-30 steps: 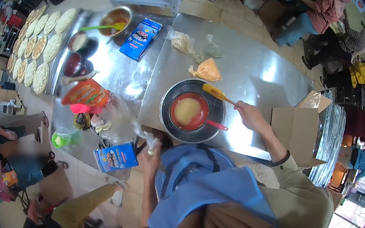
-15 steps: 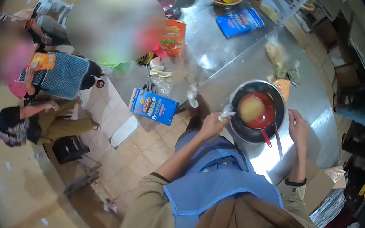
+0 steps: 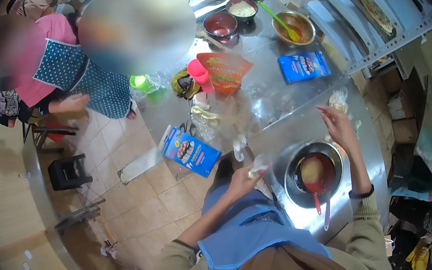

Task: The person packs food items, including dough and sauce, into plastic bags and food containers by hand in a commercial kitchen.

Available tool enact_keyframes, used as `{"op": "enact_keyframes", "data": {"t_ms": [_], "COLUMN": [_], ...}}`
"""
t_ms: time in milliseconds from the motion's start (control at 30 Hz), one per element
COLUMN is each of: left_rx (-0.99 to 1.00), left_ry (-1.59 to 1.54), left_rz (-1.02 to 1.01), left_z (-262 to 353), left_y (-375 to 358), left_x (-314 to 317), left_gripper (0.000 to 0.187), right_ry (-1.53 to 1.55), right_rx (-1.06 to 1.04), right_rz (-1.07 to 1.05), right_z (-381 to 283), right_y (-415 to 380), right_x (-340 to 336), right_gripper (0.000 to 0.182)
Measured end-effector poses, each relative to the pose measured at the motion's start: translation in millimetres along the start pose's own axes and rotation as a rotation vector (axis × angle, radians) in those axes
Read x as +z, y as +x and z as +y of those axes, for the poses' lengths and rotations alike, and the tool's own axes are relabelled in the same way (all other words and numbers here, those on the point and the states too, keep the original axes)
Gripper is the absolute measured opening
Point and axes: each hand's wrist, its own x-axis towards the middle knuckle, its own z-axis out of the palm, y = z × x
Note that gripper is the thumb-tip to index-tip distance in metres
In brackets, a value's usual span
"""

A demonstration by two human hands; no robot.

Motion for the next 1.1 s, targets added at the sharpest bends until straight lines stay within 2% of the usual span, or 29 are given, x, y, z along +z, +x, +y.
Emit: {"op": "enact_keyframes", "data": {"t_ms": [167,233,367,533,633,733,867,967,1067,1100], "left_rx": [-0.105,-0.12,0.011,-0.089,-0.089,-0.244,-0.225,-0.198,-0.22,-0.215], "left_ry": [-0.113,-0.149,-0.119,-0.13,-0.058,-0.226,-0.126,-0.118,-0.136,-0.14], "left_rz": [0.009,0.005,0.039,0.025,0.041,0.064,0.045,0.043,0.045,0.048], "left_z": [6.2,-3.2,0.5,10.3,3.0,-10.1,-0.7,-0.5,1.0,-1.7], "left_y": [-6.4,-4.3,5.3,20.5,24.7,23.5,27.8,31.7,32.1,31.7], "left_x": [-45.7,-58.9,-95.6,-141.8,-152.2,-152.2,-162.5,-162.9,-165.8,-165.8], "left_gripper": [0.03,0.031,0.029,0.031,0.026,0.022,0.023,0.024,0.024,0.024], "right_ry": [-0.018,-0.128,-0.193,-0.346,-0.414,-0.477,-0.572,-0.606,-0.721,-0.711], "right_rx": [-0.327,-0.398,-0.482,-0.503,-0.482,-0.463,-0.482,-0.526,-0.364,-0.372], "right_rz": [-0.044,-0.108,-0.182,-0.181,-0.201,-0.297,-0.377,-0.286,-0.452,-0.404], "right_z": [6.3,-3.5,-25.2,-24.5,-23.4,-21.6,-31.3,-16.8,-9.3,5.1], "right_y": [120.3,169.6,263.0,352.8,373.7,386.3,382.1,367.0,352.3,345.3], "right_x": [67.7,100.7,169.3,228.0,244.3,248.7,235.5,232.9,204.5,194.6], "right_gripper": [0.03,0.033,0.035,0.028,0.026,0.023,0.017,0.014,0.016,0.013]}}
